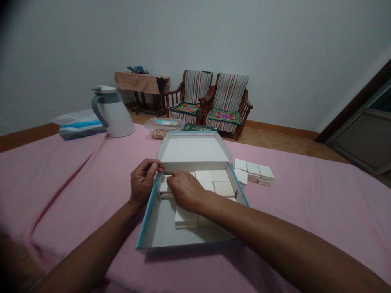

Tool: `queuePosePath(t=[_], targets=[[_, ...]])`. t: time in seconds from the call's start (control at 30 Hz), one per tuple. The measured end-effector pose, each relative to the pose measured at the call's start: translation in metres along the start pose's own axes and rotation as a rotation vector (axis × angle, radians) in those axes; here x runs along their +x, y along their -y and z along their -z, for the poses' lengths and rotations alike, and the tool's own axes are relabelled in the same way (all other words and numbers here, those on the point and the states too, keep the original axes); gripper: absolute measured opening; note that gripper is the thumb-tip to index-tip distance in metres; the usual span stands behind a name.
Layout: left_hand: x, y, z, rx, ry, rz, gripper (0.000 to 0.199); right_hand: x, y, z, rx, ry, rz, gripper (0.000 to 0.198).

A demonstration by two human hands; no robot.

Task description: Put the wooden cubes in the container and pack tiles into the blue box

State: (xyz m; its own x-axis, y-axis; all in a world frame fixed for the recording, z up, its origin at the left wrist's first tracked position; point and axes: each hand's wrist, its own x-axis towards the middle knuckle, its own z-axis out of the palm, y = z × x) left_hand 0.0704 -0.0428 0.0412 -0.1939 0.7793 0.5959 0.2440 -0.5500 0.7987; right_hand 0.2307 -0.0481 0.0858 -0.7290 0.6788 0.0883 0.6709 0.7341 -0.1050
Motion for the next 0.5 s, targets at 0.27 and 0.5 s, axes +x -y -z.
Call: queuePosePath(t=[0.27, 0.5], targets=[[0.000, -0.003, -0.001, 0.021, -0.012, 0.008, 0.019, -0.015, 0.023, 0.027, -0.052, 0.122, 0.199, 0.017], [0.000, -0.003, 0.000, 0.030, -0.011, 0.004, 0.019, -0.005, 0.039, 0.014, -0.170, 0.371, 0.254, 0.019]])
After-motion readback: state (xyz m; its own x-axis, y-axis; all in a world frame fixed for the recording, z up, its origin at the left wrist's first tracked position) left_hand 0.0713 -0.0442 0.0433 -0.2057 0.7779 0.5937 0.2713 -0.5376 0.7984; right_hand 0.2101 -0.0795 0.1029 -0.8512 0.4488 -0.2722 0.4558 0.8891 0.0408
